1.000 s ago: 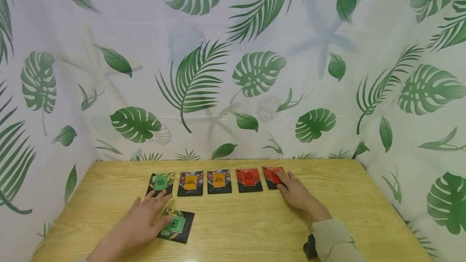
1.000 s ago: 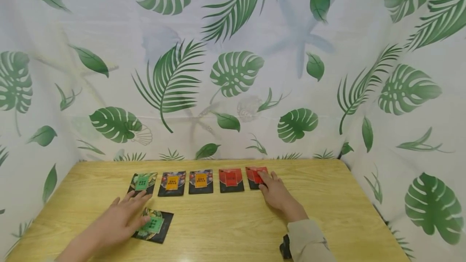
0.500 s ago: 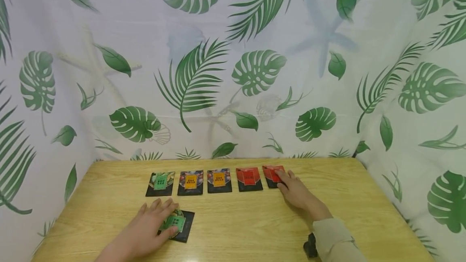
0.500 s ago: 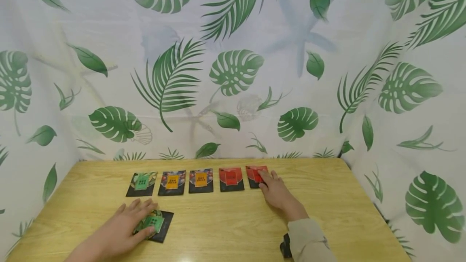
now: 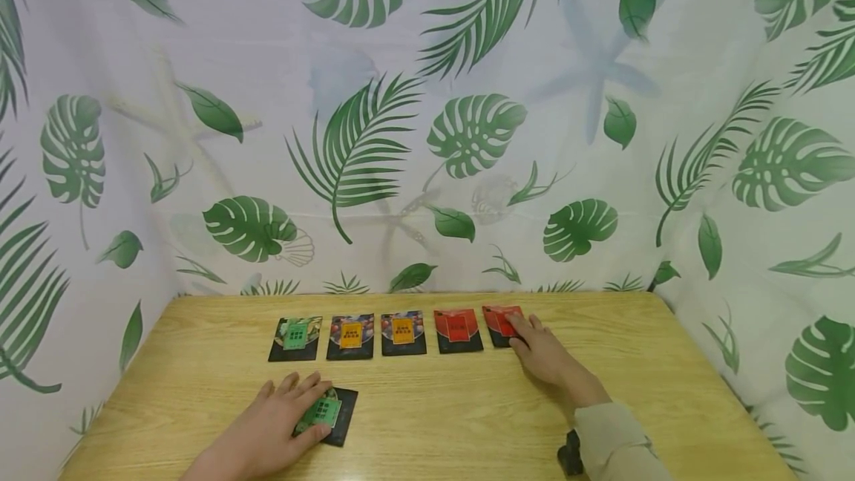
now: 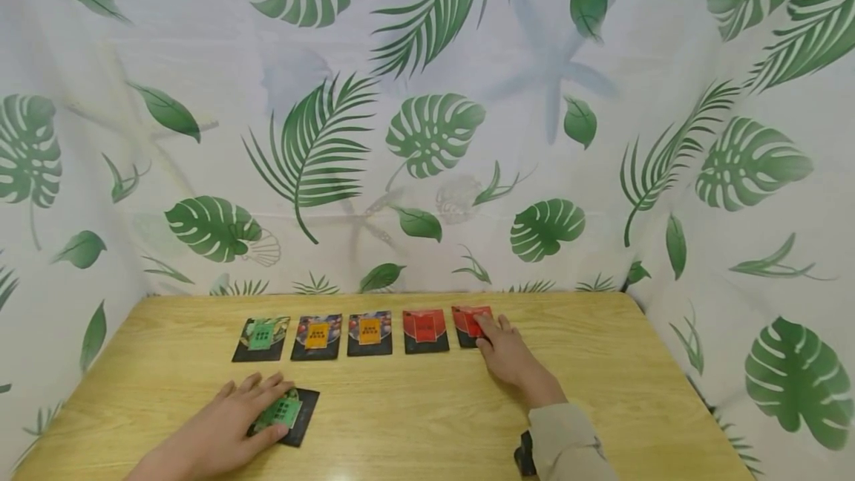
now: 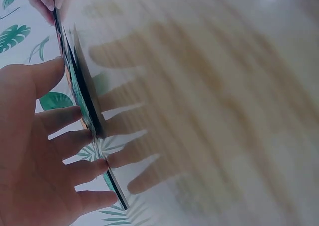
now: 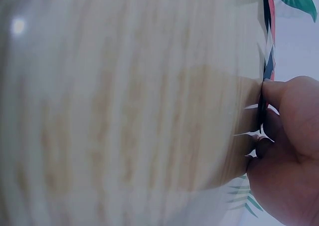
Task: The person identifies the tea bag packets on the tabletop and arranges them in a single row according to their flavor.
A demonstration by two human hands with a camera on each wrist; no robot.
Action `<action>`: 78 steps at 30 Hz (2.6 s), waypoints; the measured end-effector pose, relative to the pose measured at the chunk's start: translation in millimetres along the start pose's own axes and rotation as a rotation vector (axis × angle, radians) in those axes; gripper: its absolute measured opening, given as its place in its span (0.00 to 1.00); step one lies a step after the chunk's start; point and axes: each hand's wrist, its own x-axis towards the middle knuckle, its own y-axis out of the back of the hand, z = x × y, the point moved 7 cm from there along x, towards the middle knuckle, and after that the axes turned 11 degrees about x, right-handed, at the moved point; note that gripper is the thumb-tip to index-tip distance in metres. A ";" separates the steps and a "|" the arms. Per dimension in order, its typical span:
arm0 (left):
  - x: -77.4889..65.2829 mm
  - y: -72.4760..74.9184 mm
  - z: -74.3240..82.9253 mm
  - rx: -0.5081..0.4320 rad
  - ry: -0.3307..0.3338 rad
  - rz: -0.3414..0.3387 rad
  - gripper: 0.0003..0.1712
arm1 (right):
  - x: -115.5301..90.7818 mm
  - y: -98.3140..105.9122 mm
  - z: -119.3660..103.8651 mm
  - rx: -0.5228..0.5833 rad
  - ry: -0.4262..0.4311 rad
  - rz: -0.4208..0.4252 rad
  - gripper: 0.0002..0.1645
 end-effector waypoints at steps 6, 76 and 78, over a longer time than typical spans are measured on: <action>0.6 -0.1 -0.1 -0.003 0.006 -0.014 0.39 | -1.3 0.5 -1.5 0.012 0.002 -0.006 0.33; -29.2 21.4 -88.5 0.119 0.245 0.060 0.51 | -1.5 0.4 1.8 0.023 -0.026 0.002 0.33; -29.6 22.3 -91.7 0.124 0.252 0.069 0.51 | -1.3 0.3 2.0 0.019 -0.024 0.004 0.33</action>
